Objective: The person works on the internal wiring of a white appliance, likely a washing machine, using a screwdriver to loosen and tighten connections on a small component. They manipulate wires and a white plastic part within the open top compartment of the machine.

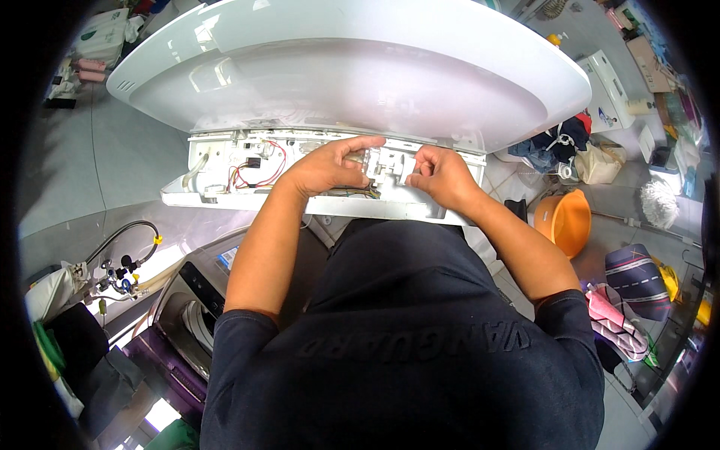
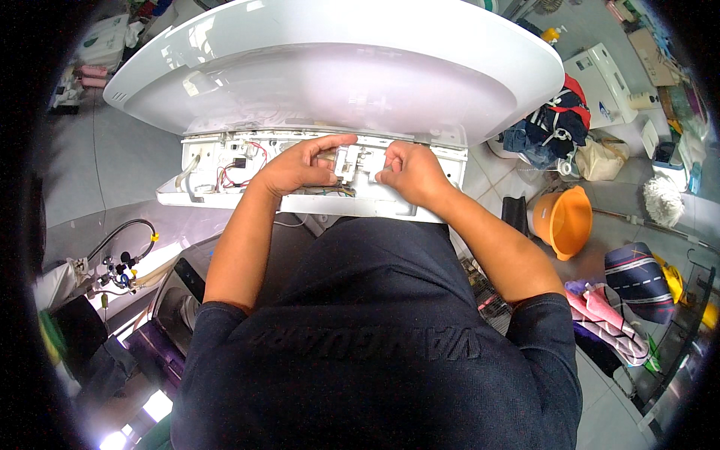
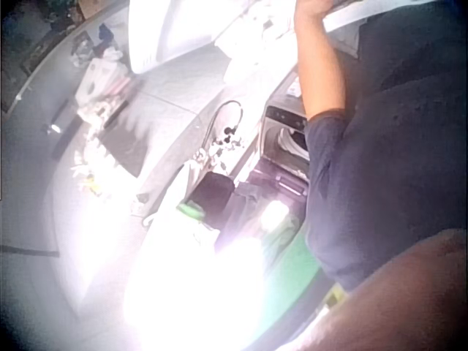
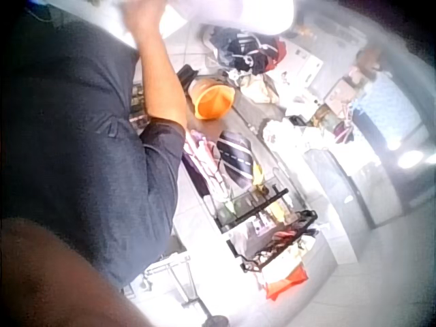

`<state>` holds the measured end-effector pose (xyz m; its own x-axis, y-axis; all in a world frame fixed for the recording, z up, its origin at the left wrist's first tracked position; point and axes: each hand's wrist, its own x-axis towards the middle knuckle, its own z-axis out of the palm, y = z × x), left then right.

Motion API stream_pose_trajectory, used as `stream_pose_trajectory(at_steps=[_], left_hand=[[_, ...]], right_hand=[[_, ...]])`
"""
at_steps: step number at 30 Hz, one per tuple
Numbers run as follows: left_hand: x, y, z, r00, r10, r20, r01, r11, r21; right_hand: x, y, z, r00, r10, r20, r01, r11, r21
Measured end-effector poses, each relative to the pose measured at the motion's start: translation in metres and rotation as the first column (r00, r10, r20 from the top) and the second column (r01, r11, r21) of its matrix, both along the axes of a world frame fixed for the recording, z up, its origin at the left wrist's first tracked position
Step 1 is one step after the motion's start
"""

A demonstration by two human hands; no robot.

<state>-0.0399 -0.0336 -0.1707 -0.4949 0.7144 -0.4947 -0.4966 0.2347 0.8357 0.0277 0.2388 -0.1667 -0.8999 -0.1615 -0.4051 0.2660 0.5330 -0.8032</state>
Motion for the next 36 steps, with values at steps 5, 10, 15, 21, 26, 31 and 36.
stream_pose_trajectory(at_steps=[5,10,15,21,26,31,36], left_hand=[[0.000,0.001,0.003,1.000,-0.017,0.017,0.017,1.000,-0.009],[0.001,0.002,0.004,1.000,-0.013,0.018,0.014,1.000,-0.016],[0.001,0.003,0.007,0.999,-0.023,0.033,0.023,1.000,-0.016],[0.001,0.003,0.007,0.998,-0.030,0.054,0.030,1.000,0.005],[0.002,0.003,0.006,0.999,-0.018,0.050,0.018,1.000,-0.001],[0.001,0.003,0.005,0.999,-0.033,0.036,0.033,0.999,-0.008],[0.001,0.002,0.004,0.999,-0.027,0.033,0.027,1.000,-0.010]], right_hand=[[-0.001,0.001,0.003,0.995,0.087,-0.055,-0.082,0.992,0.098],[-0.002,0.001,0.013,0.982,0.173,-0.081,-0.157,0.972,0.175],[-0.003,0.001,0.010,0.948,0.257,-0.187,-0.215,0.952,0.218],[-0.003,0.000,0.006,0.913,0.329,-0.241,-0.260,0.925,0.277],[-0.004,-0.001,0.008,0.906,0.342,-0.248,-0.271,0.921,0.281],[-0.004,0.000,0.004,0.900,0.342,-0.272,-0.264,0.922,0.283],[-0.005,-0.001,0.006,0.887,0.356,-0.295,-0.270,0.917,0.294]])
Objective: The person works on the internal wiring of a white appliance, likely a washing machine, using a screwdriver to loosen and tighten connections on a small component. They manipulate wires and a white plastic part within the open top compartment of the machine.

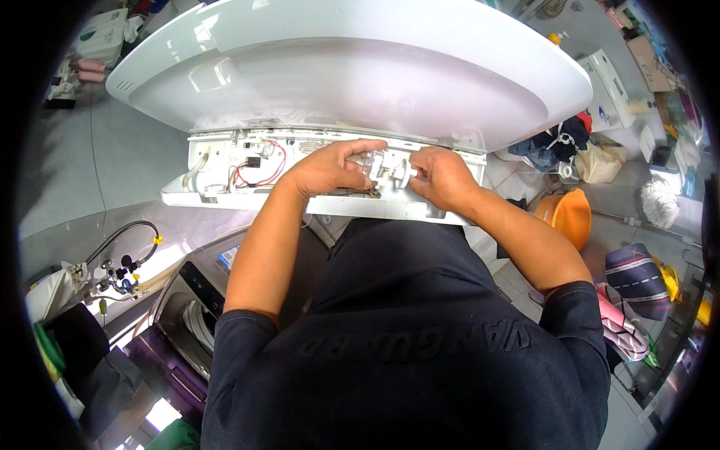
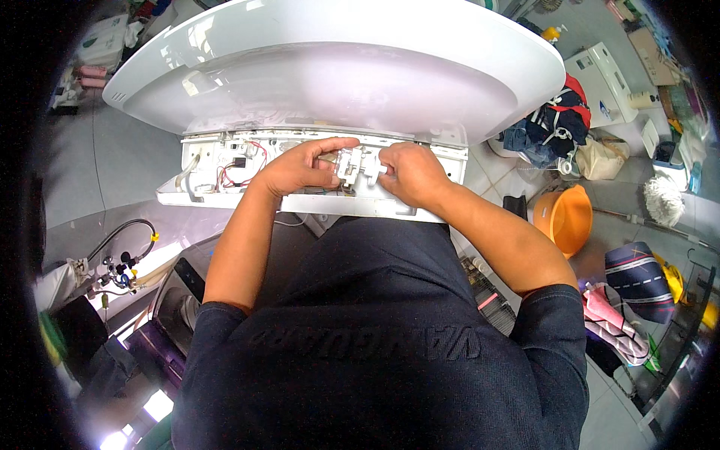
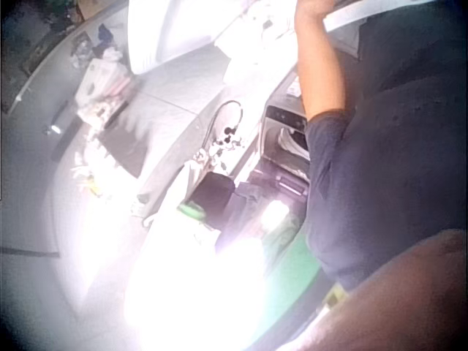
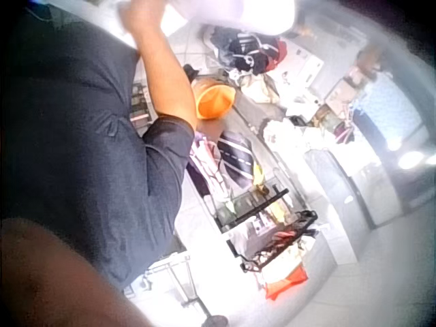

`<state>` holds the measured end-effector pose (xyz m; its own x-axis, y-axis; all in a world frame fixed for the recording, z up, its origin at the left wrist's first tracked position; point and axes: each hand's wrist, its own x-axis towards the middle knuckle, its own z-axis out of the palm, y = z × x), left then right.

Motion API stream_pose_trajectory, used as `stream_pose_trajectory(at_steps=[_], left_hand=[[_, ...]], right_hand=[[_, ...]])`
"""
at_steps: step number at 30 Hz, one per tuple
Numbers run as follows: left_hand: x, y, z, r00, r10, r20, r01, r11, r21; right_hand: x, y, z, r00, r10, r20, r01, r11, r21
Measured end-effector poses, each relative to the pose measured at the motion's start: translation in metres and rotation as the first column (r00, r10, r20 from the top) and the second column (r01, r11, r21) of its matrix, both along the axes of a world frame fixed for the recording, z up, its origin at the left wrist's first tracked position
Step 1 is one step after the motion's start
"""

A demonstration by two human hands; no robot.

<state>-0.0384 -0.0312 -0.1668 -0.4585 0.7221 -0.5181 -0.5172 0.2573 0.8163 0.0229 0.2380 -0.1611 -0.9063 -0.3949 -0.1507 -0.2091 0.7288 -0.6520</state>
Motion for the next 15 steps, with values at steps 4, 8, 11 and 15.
stream_pose_trajectory(at_steps=[4,8,11,15], left_hand=[[-0.0003,0.0008,0.0005,1.000,0.000,-0.004,0.000,1.000,-0.023],[0.0001,0.0004,-0.0009,1.000,0.009,-0.006,-0.009,1.000,-0.016],[0.0005,0.0007,-0.0008,1.000,0.012,-0.017,-0.012,1.000,-0.023],[0.0009,0.0005,-0.0013,0.999,0.010,-0.035,-0.011,1.000,-0.019]], right_hand=[[0.0005,0.0003,-0.0031,0.998,0.014,-0.055,-0.013,1.000,0.003],[0.0007,-0.0010,-0.0043,0.998,0.005,-0.069,-0.006,1.000,-0.003],[0.0005,-0.0014,-0.0052,0.997,-0.001,-0.078,0.001,1.000,-0.004],[0.0014,-0.0020,-0.0041,0.996,-0.004,-0.094,0.004,1.000,0.003]])
